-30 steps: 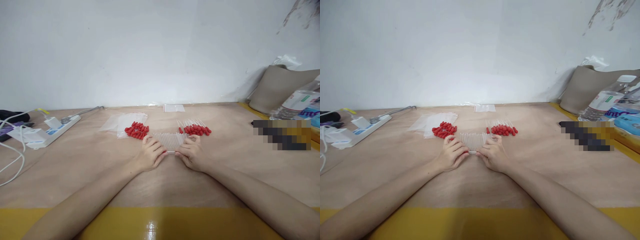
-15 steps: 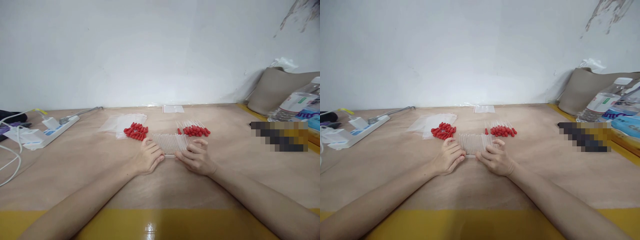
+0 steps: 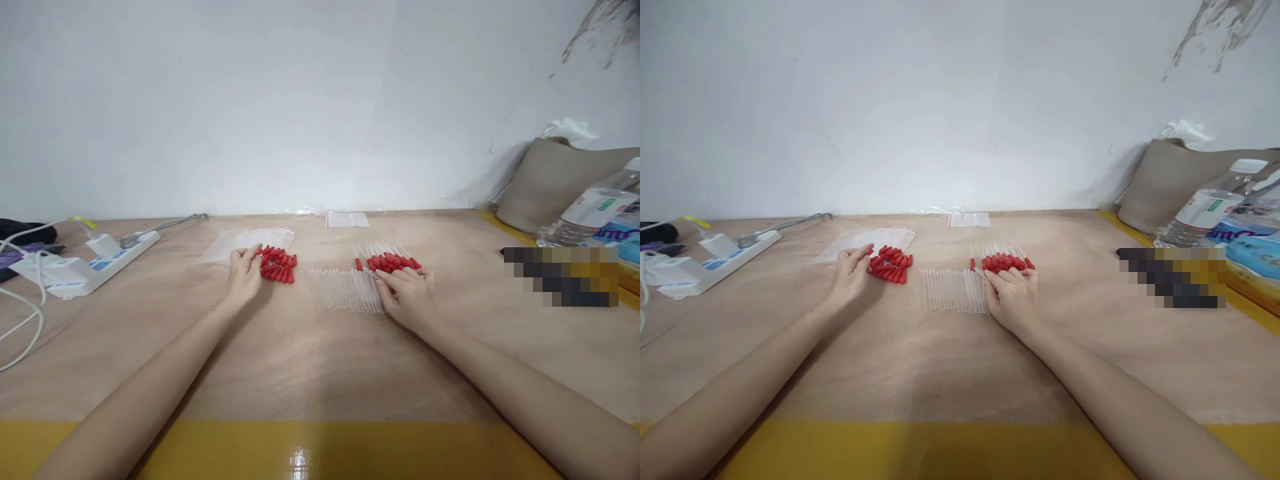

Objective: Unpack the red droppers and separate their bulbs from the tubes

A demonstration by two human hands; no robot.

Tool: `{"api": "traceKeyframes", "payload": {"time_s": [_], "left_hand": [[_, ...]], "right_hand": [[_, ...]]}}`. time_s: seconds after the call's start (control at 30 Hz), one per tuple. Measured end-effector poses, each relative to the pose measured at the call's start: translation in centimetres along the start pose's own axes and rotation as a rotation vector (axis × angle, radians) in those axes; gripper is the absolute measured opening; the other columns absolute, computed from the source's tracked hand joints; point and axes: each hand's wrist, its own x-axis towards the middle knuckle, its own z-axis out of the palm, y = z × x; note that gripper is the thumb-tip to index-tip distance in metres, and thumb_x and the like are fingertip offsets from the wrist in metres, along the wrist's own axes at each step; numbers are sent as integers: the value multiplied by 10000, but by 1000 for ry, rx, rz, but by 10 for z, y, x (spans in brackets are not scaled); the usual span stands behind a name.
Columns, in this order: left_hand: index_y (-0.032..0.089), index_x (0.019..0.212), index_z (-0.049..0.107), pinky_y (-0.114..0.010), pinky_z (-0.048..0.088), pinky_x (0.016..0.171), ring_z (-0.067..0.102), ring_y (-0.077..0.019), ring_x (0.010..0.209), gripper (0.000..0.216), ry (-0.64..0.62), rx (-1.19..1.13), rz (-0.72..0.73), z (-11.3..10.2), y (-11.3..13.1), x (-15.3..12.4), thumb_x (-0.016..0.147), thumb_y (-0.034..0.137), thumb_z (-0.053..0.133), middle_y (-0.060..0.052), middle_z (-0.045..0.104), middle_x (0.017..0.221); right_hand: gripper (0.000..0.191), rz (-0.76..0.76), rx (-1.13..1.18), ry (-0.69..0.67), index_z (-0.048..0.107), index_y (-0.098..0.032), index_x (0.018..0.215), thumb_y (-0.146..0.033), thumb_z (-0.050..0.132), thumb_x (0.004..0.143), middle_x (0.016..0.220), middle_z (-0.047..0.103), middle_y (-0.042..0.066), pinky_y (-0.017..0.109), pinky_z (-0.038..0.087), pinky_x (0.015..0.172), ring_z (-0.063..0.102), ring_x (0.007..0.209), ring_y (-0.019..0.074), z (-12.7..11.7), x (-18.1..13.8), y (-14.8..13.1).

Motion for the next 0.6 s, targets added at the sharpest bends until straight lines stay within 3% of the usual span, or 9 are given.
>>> {"api": "traceKeyframes", "payload": {"time_s": [0.1,0.23,0.37,0.6], "left_hand": [[185,1091,549,-326,451,785,541,-180,858,319,-15,-22,-98,-3,-24,14,792,207,440,-44,501,838],[174,1055,509,-260,451,614,539,-132,661,339,11,-50,-102,-2,-40,21,738,291,534,-21,557,801],[178,938,514,-237,415,575,527,-129,651,315,32,29,-63,-1,-40,22,690,358,585,-14,594,815],[196,734,593,-252,380,572,490,-136,589,219,-62,222,-35,-9,-32,23,691,410,578,2,596,703]], "right_hand": [[204,9,-20,5,689,-201,839,-215,494,778,584,617,-4,315,216,716,508,632,125,4,-1,1],[201,-5,-19,-14,686,-200,845,-226,496,783,605,629,-5,315,225,734,509,630,122,7,-3,1],[203,-11,0,-57,680,-190,845,-259,497,792,615,623,-3,316,229,738,509,634,122,6,-4,-2],[277,-14,25,-144,668,-177,861,-393,506,799,623,607,5,317,227,735,511,662,138,4,-5,-8]]}}
